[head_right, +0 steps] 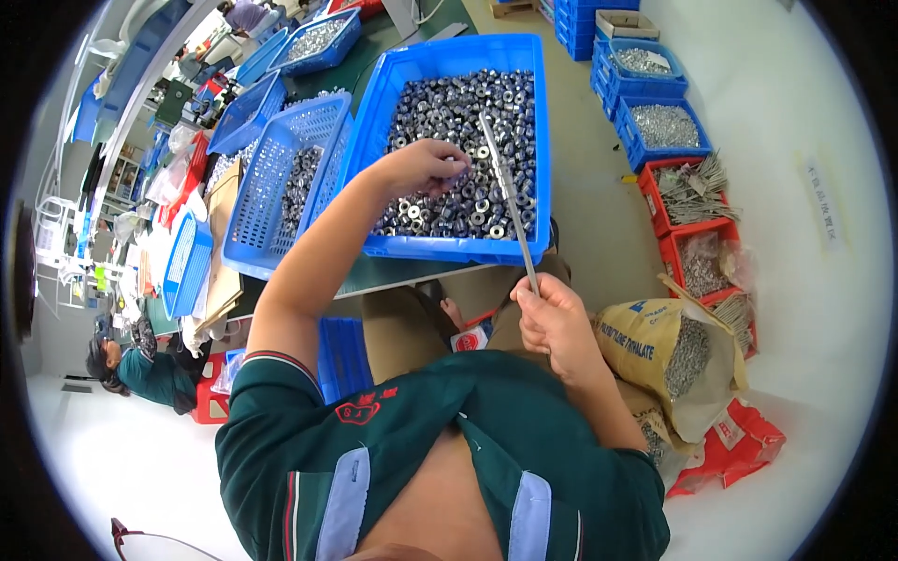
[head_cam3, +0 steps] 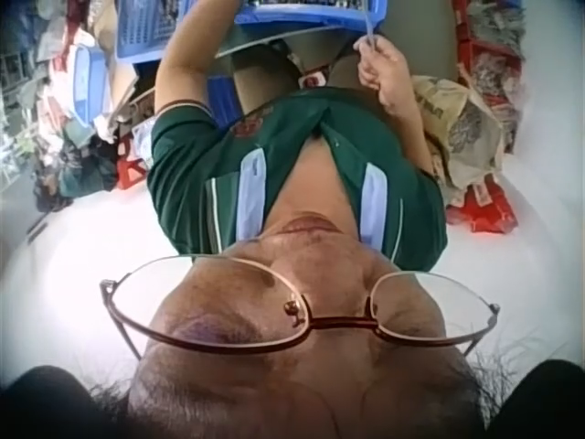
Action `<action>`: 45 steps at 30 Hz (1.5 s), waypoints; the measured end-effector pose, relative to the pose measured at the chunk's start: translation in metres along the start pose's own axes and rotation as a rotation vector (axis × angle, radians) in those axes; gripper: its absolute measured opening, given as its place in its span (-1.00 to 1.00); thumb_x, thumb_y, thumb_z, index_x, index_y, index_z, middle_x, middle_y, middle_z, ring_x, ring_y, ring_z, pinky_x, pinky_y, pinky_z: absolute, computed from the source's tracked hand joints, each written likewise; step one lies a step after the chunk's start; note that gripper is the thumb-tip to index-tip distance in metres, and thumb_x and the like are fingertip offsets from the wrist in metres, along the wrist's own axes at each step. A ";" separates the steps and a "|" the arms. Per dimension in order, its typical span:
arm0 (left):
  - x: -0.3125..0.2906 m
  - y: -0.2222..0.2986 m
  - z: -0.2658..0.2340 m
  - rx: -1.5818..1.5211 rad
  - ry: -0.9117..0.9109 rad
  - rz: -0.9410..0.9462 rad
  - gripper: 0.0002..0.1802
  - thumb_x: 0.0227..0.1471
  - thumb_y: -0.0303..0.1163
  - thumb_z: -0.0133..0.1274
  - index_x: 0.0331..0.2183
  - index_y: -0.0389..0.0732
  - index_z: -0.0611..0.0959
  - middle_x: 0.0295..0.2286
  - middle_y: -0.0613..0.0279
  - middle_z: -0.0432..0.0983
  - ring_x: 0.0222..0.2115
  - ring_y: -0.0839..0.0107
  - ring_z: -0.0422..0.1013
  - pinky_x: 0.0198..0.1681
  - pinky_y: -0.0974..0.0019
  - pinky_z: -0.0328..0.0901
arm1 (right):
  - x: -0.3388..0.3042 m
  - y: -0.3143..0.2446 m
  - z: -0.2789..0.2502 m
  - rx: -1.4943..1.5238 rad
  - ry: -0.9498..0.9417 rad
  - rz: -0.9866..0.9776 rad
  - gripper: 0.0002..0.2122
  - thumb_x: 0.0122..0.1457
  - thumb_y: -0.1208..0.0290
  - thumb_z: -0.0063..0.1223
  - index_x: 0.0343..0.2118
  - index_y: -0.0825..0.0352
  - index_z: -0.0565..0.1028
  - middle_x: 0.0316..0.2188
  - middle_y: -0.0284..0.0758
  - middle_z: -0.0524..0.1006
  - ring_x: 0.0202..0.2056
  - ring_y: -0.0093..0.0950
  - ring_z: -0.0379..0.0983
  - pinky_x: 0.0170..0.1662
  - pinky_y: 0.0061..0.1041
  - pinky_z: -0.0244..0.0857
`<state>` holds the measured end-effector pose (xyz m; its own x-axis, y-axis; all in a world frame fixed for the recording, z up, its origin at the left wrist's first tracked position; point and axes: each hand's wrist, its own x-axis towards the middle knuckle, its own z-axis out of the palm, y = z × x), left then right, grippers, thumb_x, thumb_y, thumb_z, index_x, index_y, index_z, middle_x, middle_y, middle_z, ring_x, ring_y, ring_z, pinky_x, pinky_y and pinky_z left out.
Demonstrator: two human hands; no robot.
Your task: Stringing small metal rings onto a rod from a storage bin at an industrial workbench.
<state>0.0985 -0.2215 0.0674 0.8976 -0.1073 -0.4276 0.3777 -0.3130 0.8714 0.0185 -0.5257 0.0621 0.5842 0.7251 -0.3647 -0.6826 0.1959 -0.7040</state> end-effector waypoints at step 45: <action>-0.023 0.020 -0.019 -0.887 -0.023 0.299 -0.84 0.06 -0.47 -0.06 -0.27 -0.29 0.45 -0.34 0.14 0.40 -0.47 0.50 0.26 -0.44 0.49 0.22 | 0.016 0.000 0.024 -0.089 -0.006 0.028 -0.80 0.25 0.28 -0.18 -0.35 0.34 0.32 -0.76 -0.55 0.09 -0.77 -0.76 -0.07 -0.71 -0.72 -0.17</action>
<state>0.0896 -0.2076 0.0996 0.9843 -0.0886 -0.1527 0.1759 0.5636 0.8071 0.0178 -0.4979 0.0713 0.5624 0.7335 -0.3817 -0.6569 0.1160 -0.7450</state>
